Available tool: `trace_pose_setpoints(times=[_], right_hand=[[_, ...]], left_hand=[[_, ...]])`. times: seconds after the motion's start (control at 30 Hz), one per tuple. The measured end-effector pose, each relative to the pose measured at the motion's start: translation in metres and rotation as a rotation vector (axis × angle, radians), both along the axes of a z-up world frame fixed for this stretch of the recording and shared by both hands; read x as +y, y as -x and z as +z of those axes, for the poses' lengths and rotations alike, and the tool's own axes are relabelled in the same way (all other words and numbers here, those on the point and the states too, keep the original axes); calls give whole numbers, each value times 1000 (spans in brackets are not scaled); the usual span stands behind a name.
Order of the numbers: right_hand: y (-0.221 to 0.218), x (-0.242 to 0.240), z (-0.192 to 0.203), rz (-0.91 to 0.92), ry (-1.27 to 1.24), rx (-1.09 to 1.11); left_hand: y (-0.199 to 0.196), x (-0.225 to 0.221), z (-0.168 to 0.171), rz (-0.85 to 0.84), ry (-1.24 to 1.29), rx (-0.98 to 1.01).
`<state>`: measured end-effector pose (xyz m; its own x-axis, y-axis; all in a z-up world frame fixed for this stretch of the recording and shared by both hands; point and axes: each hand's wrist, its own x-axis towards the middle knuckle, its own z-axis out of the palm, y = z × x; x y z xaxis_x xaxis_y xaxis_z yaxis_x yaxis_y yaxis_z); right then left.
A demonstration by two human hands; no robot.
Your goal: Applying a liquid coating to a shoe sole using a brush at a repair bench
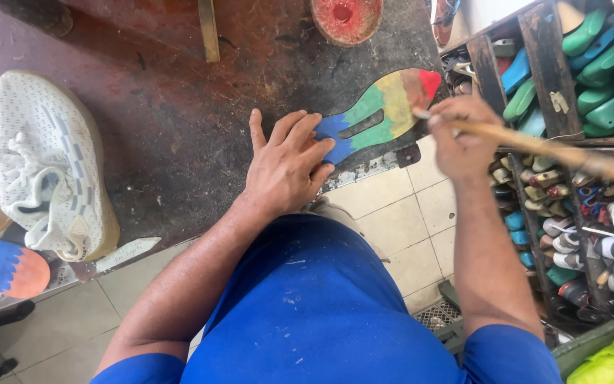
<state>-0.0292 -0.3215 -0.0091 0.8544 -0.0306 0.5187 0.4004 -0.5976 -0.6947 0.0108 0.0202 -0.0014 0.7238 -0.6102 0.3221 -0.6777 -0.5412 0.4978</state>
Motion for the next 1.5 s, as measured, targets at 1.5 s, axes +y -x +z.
trace_pose_setpoints(times=[1.5], right_hand=[[3,18,-13,-349,50,-132]], left_hand=[[0,-1,-1,4,-5,-3]])
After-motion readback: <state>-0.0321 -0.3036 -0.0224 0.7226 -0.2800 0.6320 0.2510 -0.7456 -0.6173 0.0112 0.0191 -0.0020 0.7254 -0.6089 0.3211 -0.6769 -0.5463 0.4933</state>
